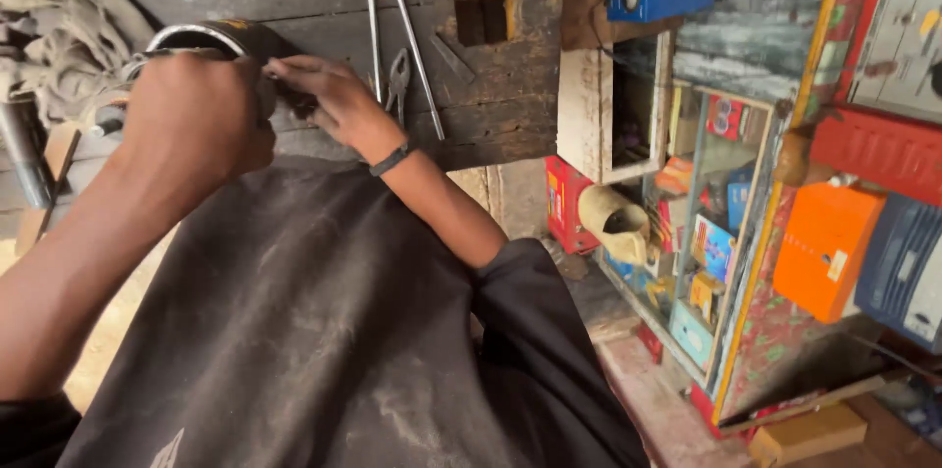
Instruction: Disassembling, inspecting, and reassembling components of a motorcycle starter motor on a mechanical workbench.
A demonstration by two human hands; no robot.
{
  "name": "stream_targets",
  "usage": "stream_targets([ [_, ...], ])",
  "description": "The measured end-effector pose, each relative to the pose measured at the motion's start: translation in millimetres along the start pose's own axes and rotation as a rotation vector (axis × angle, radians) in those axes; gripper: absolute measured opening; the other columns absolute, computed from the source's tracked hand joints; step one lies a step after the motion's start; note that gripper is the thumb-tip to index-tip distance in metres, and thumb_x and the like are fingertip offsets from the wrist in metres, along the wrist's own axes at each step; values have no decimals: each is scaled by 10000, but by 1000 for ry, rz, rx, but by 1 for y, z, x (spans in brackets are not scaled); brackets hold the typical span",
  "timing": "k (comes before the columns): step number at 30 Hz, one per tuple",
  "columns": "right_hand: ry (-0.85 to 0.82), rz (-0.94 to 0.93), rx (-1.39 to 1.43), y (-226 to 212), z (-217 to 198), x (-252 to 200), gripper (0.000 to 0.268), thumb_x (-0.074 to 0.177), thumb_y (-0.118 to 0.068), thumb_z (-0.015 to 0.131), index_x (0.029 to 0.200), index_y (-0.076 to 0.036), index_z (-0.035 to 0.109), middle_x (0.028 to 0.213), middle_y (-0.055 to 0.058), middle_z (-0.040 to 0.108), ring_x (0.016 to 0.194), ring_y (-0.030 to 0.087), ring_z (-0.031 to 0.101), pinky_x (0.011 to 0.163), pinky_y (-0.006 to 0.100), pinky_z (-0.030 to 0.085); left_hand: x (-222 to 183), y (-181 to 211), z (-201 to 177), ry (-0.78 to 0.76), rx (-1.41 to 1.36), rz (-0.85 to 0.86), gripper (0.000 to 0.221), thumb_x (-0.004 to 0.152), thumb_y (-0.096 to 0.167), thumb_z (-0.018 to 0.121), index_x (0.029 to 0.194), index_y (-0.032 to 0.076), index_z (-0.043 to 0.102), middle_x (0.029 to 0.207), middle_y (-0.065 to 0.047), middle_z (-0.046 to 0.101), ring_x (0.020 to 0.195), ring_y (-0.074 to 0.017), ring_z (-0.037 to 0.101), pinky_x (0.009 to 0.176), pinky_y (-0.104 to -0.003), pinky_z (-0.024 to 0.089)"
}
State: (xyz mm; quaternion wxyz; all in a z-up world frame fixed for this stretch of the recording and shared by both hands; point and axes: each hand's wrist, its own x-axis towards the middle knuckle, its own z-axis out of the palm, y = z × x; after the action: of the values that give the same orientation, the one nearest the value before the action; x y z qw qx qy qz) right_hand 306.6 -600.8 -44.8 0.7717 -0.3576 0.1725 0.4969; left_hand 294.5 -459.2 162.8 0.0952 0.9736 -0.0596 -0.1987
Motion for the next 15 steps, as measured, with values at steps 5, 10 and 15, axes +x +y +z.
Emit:
stream_targets([
  [5, -217, 22, 219, 41, -30, 39, 216, 999, -92, 669, 1168, 34, 716, 907, 120, 727, 720, 197, 687, 632, 323, 582, 2, -7, 4, 63, -31, 73, 271, 650, 171, 783, 887, 45, 745, 783, -180, 682, 687, -355, 679, 669, -442, 567],
  [10, -205, 136, 213, 7, -17, 24, 205, 963, -52, 672, 1141, 44, 702, 950, 115, 737, 787, 204, 708, 684, 338, 592, -4, -5, 7, 79, -60, 51, 263, 651, 165, 781, 887, 55, 747, 791, -174, 679, 677, -352, 671, 658, -448, 557],
  [15, -224, -55, -133, 12, -22, 41, 209, 941, -139, 768, 1082, 15, 783, 817, 49, 691, 633, 87, 577, 499, 229, 409, -7, -7, 8, 104, -103, 50, 193, 662, 137, 760, 838, 62, 731, 766, -168, 675, 688, -342, 681, 662, -455, 553],
])
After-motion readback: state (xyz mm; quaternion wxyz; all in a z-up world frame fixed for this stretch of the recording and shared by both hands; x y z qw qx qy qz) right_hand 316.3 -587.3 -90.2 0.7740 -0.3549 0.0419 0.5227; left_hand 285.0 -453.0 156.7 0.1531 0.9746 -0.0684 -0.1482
